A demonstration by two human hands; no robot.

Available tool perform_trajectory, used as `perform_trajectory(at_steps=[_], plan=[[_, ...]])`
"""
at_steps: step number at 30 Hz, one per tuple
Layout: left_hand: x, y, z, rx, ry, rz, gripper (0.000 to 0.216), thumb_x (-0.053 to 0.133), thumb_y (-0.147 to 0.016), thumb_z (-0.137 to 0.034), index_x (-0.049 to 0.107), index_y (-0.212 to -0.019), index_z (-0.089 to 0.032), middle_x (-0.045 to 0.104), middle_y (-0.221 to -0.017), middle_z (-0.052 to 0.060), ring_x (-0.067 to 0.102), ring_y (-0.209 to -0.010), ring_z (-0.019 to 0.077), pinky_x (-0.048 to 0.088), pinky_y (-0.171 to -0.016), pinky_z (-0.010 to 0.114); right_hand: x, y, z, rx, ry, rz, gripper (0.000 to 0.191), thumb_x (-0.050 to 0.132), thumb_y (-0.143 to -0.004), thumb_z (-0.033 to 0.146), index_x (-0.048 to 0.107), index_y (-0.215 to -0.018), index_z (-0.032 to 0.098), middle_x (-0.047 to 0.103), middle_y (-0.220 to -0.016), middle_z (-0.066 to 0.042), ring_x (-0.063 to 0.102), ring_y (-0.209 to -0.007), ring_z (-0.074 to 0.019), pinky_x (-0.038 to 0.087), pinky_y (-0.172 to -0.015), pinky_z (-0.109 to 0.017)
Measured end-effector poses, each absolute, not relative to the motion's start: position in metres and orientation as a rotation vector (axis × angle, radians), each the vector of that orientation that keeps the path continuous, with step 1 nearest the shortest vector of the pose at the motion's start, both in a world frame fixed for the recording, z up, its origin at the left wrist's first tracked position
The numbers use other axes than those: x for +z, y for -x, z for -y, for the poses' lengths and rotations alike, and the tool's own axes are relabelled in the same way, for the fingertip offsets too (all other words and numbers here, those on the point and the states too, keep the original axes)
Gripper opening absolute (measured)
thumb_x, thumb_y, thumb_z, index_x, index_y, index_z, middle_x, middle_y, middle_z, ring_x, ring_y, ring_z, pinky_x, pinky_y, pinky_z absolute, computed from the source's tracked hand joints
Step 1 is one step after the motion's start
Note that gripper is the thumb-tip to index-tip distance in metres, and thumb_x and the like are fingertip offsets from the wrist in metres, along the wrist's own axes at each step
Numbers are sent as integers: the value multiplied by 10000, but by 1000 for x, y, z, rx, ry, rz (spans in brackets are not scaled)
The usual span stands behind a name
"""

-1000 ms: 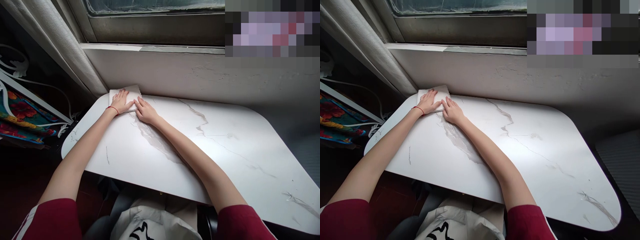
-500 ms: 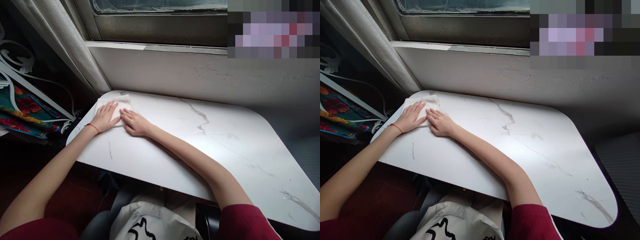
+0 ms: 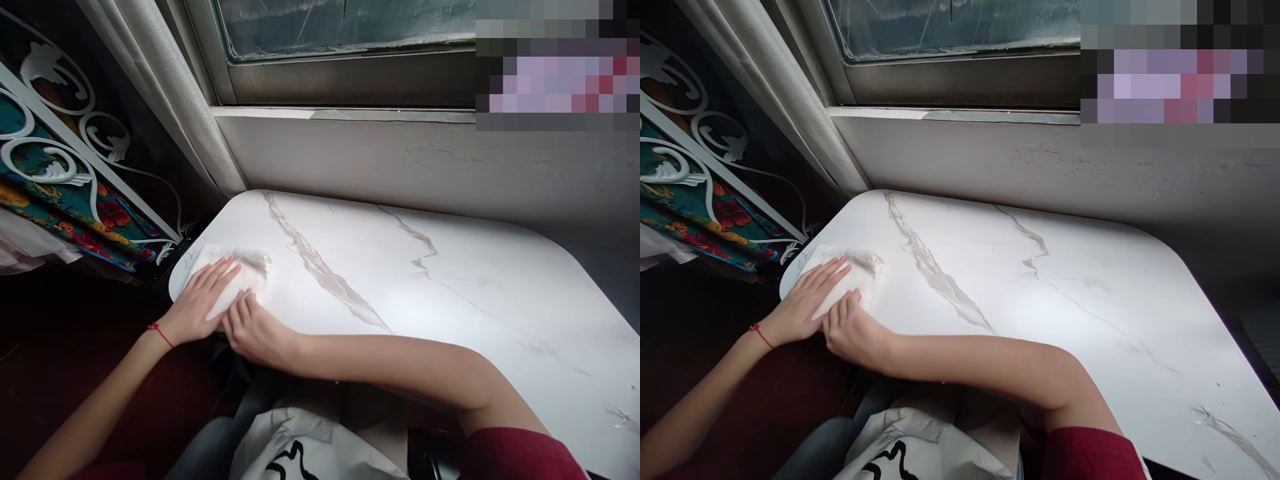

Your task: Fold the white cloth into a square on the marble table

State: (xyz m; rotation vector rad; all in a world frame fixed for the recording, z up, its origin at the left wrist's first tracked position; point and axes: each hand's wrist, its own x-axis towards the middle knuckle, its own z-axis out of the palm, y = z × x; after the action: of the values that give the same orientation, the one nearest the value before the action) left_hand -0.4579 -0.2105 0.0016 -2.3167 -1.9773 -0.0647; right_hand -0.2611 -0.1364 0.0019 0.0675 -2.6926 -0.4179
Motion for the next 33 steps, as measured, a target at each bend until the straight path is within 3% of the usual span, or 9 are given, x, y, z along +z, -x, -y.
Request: perform_trajectory(at_steps=[4, 6, 10, 15, 18, 25, 33], plan=[[2, 438, 222, -63, 2371, 1889, 830, 420, -855, -262, 93, -1617, -220, 211, -1662, 52, 228, -1528, 271, 226, -1243, 459, 6, 250, 144, -325, -102, 2686, 312, 378, -968, 185, 662, -993, 57, 705, -901, -189, 645, -740, -261, 504, -723, -416], [3, 433, 219, -56, 2387, 1892, 823, 424, -859, -279, 104, -1616, -222, 228, -1657, 46, 231, -1526, 274, 239, -1240, 464, 0, 249, 134, -241, -104, 2663, 314, 425, -972, 285, 631, -1057, 64, 681, -1015, -208, 640, -856, -287, 502, -759, -427], [4, 431, 200, -57, 2418, 1913, 735, 372, -918, -320, 151, -1610, -208, 253, -1650, 62, 209, -1533, 267, 241, -1238, 476, -17, 249, 111, -129, -1, 2634, 500, 496, -940, 435, 564, -1191, 7, 594, -1236, -289, 582, -1122, -386, 470, -919, -485], [3, 434, 154, -54, 2450, 1921, 707, 348, -930, -339, 197, -1596, -157, 236, -1653, 100, 173, -1542, 262, 212, -1247, 477, -25, 249, 92, -30, 256, 2647, 529, 550, -887, 307, 491, -1273, -50, 491, -1362, -381, 484, -1289, -432, 372, -1069, -546], [3, 435, 116, -24, 2492, 1925, 715, 358, -928, -366, 208, -1587, -133, 223, -1657, 114, 166, -1543, 261, 191, -1251, 473, -20, 252, 70, -2, 414, 2658, 512, 564, -855, 258, 499, -1245, -68, 456, -1380, -402, 445, -1320, -448, 361, -1084, -526], [1, 431, 19, -12, 2527, 1939, 722, 322, -939, -440, 214, -1573, -111, 212, -1659, 133, 152, -1545, 255, 156, -1247, 467, -16, 251, -13, 62, 586, 2674, 468, 530, -851, 256, 524, -1226, -25, 530, -1313, -317, 459, -1261, -393, 412, -1031, -490], [-1, 413, -55, -52, 2446, 2002, 781, 292, -932, -514, 238, -1555, -46, 238, -1647, 153, 173, -1538, 264, 128, -1248, 444, -25, 238, -88, -12, 644, 2744, 641, 387, -939, 257, 339, -1473, -94, 334, -1561, -302, 304, -1469, -380, 306, -1144, -481]])
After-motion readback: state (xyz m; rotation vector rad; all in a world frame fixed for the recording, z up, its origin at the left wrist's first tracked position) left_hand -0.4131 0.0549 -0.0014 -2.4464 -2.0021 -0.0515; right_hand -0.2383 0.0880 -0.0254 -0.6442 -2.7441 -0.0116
